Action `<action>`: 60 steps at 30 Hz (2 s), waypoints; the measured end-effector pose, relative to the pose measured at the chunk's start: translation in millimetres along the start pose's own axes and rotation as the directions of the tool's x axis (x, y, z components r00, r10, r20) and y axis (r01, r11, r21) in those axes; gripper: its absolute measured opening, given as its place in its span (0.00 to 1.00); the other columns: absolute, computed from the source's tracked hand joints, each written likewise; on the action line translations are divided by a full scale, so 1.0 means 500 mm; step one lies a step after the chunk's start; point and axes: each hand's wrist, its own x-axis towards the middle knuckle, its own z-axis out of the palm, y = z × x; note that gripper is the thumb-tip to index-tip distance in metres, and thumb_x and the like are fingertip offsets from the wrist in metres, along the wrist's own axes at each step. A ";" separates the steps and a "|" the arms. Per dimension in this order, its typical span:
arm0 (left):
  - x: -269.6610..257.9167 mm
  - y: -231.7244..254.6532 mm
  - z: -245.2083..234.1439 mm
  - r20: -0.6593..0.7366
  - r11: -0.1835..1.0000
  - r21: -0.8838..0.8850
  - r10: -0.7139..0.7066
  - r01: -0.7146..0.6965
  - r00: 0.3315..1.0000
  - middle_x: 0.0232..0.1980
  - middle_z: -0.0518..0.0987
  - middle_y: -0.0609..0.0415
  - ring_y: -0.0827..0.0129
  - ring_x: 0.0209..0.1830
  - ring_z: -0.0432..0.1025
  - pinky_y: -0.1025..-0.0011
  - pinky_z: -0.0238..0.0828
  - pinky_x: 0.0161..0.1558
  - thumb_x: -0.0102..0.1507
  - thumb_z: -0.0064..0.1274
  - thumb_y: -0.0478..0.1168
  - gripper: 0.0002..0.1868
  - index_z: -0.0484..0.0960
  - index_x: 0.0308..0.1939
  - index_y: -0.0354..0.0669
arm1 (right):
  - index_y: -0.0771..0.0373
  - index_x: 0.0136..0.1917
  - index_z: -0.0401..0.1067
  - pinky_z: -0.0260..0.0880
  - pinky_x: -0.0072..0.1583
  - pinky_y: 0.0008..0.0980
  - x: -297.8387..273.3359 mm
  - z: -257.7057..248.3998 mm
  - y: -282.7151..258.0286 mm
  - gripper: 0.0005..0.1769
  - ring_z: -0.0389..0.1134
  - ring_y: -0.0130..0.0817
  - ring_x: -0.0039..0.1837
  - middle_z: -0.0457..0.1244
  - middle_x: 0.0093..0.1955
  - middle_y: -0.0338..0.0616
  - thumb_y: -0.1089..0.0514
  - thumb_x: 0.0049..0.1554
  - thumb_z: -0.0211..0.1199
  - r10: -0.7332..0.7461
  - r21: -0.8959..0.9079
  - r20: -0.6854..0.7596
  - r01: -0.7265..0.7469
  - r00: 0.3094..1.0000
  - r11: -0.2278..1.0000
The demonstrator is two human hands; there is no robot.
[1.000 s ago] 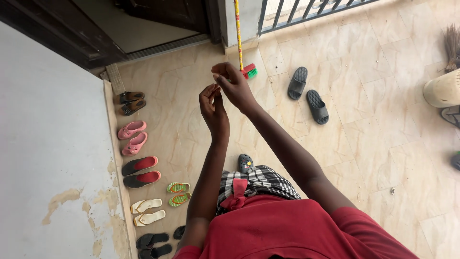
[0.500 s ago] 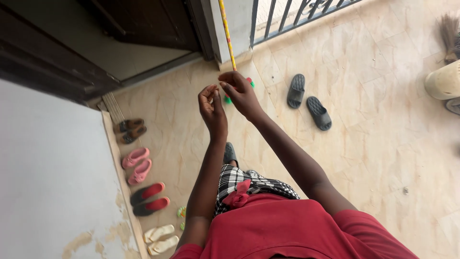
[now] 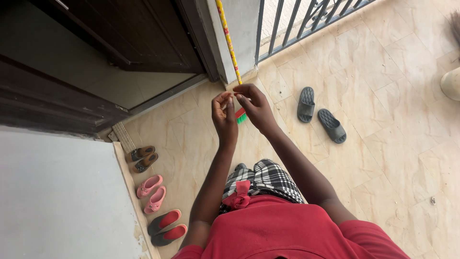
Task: Sweeping a tiled floor with a broom in an entryway.
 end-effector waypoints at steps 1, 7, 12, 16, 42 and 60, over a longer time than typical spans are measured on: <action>0.008 -0.006 0.005 0.000 1.000 0.003 -0.001 0.001 1.000 0.58 0.78 0.49 0.70 0.60 0.72 0.71 0.70 0.62 0.73 0.47 0.38 0.13 0.73 0.59 0.35 | 0.66 0.63 0.69 0.68 0.66 0.33 0.007 -0.004 -0.001 0.14 0.68 0.31 0.65 0.66 0.61 0.44 0.59 0.66 0.58 0.001 0.003 0.000 -0.001 1.000 1.000; 0.057 -0.024 0.042 0.014 0.998 -0.050 -0.027 0.027 1.000 0.60 0.77 0.49 0.69 0.61 0.72 0.70 0.69 0.64 0.73 0.46 0.37 0.13 0.73 0.60 0.34 | 0.66 0.63 0.68 0.69 0.64 0.33 0.055 -0.051 0.016 0.14 0.68 0.30 0.64 0.67 0.61 0.44 0.59 0.66 0.56 0.048 -0.003 0.038 -0.048 0.998 0.999; 0.112 -0.055 0.097 -0.060 0.994 0.001 -0.113 0.113 0.992 0.59 0.77 0.49 0.70 0.59 0.72 0.70 0.71 0.58 0.72 0.48 0.38 0.13 0.73 0.58 0.34 | 0.69 0.62 0.69 0.69 0.66 0.33 0.128 -0.119 0.073 0.14 0.68 0.32 0.65 0.67 0.61 0.46 0.60 0.66 0.57 0.015 -0.056 0.097 -0.010 0.995 0.998; 0.162 -0.096 0.152 -0.080 0.985 -0.114 -0.137 0.127 0.987 0.57 0.77 0.49 0.70 0.55 0.72 0.71 0.71 0.55 0.73 0.48 0.38 0.12 0.74 0.57 0.35 | 0.69 0.63 0.68 0.68 0.66 0.33 0.202 -0.156 0.066 0.14 0.68 0.31 0.66 0.66 0.61 0.46 0.60 0.65 0.57 0.059 -0.023 0.135 -0.056 0.989 0.998; 0.597 -0.223 0.146 -0.101 0.968 0.233 -0.076 0.097 0.992 0.63 0.75 0.47 0.63 0.65 0.70 0.63 0.65 0.64 0.72 0.48 0.40 0.16 0.71 0.61 0.37 | 0.68 0.61 0.67 0.72 0.64 0.32 0.620 -0.093 0.168 0.12 0.70 0.31 0.63 0.67 0.59 0.46 0.63 0.66 0.57 0.011 0.005 -0.006 -0.011 1.000 1.000; 0.715 -0.265 0.146 0.046 0.966 0.220 -0.145 0.131 0.988 0.63 0.72 0.50 0.63 0.66 0.68 0.60 0.61 0.67 0.64 0.60 0.36 0.25 0.69 0.63 0.41 | 0.63 0.60 0.70 0.68 0.52 0.30 0.761 -0.053 0.107 0.17 0.67 0.31 0.57 0.63 0.56 0.41 0.61 0.58 0.65 -0.073 -0.266 -0.153 0.030 0.985 0.964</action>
